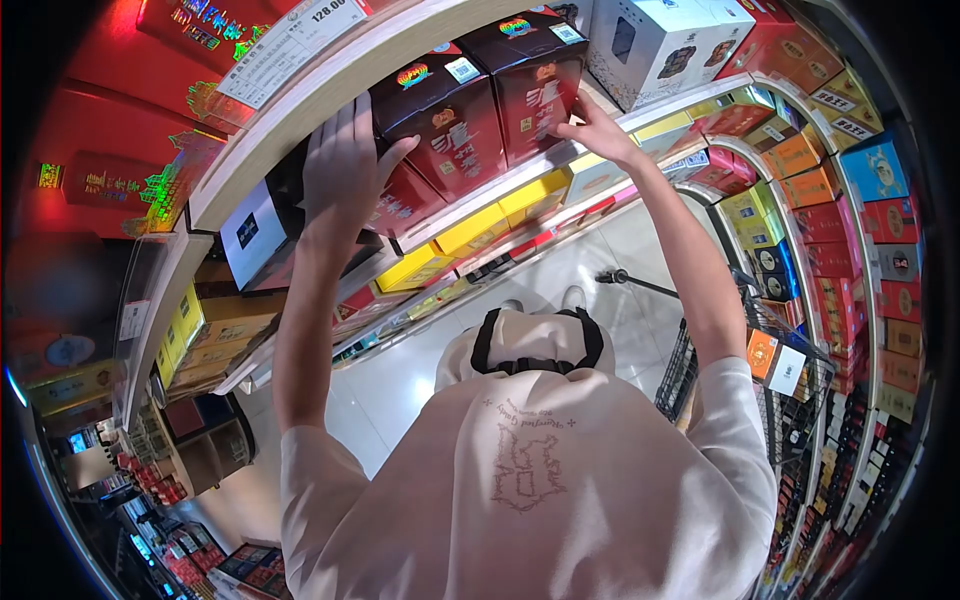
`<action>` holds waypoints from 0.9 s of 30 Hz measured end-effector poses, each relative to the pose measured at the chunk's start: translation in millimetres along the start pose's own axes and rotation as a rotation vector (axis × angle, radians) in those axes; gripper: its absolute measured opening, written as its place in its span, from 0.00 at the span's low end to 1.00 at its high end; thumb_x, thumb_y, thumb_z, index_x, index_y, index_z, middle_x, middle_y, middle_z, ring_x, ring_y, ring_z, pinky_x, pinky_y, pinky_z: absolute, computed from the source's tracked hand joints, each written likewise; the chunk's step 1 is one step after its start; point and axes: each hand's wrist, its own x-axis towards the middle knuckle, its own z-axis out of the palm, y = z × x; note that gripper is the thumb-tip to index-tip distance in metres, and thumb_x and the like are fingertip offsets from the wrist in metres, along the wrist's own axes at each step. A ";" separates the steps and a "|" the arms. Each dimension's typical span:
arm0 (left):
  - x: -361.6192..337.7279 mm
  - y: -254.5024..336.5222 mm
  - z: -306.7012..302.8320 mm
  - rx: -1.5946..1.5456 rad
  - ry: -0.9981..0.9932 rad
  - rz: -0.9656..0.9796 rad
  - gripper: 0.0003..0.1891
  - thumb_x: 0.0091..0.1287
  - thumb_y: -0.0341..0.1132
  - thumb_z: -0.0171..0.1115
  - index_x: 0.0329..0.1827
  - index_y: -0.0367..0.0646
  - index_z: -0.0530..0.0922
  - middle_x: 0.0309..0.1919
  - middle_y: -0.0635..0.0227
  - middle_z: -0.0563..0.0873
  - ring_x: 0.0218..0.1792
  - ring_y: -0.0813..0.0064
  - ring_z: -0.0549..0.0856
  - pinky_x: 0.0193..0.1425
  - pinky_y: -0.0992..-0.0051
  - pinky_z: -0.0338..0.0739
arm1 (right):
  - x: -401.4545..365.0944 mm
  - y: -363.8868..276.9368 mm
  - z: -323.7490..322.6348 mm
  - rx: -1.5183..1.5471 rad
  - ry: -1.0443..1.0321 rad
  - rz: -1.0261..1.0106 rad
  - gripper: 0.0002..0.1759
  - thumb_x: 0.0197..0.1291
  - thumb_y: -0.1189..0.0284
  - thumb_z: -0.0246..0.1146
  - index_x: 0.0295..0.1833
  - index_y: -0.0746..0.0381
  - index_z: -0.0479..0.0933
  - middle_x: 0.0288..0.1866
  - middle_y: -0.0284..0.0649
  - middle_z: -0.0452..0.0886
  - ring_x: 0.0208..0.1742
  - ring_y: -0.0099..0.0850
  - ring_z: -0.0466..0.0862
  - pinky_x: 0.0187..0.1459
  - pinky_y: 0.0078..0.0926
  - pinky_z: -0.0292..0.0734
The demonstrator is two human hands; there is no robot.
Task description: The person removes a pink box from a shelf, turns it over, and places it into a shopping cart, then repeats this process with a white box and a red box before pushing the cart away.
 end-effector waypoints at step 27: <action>-44.2 140.1 -22.0 -1.191 0.054 0.386 0.11 0.76 0.24 0.61 0.59 0.37 0.81 0.55 0.56 0.90 0.60 0.54 0.88 0.66 0.56 0.80 | -123.3 -4.4 -17.3 -0.035 0.182 0.111 0.32 0.75 0.56 0.66 0.72 0.69 0.75 0.66 0.51 0.85 0.67 0.40 0.85 0.65 0.35 0.81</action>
